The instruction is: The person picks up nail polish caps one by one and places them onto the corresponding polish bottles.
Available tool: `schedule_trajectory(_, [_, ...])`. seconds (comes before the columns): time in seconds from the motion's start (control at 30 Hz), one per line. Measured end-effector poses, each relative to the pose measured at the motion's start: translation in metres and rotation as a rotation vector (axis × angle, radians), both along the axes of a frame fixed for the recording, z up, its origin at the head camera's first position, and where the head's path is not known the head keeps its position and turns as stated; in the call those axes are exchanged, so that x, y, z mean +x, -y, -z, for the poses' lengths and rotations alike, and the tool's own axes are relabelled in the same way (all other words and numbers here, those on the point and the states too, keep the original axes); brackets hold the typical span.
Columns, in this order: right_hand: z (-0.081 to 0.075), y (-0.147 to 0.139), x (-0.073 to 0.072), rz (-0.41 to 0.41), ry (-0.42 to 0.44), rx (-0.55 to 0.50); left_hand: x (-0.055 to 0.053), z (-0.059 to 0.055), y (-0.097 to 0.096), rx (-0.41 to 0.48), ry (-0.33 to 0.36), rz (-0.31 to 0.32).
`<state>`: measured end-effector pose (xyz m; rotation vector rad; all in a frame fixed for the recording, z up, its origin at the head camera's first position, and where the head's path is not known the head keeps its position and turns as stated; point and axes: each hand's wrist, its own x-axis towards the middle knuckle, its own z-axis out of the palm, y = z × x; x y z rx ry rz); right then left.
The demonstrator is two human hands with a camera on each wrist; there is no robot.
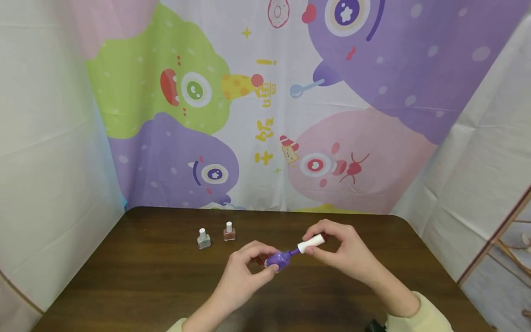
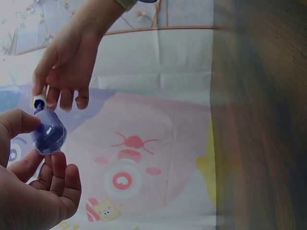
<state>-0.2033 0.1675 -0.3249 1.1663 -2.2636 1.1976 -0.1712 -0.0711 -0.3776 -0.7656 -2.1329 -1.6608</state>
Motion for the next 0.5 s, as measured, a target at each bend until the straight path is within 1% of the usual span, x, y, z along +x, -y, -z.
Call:
schedule_trajectory(0.33, [0.0029,0.0023,-0.0002,-0.023,0.015,0.009,0.0007,0.0004,-0.0028,-0.012,-0.006,0.006])
schedule_trajectory(0.5, [0.0042,0.0034,-0.0008,-0.026,-0.003,0.016,0.0011,0.0,-0.0039,-0.01,0.001,0.016])
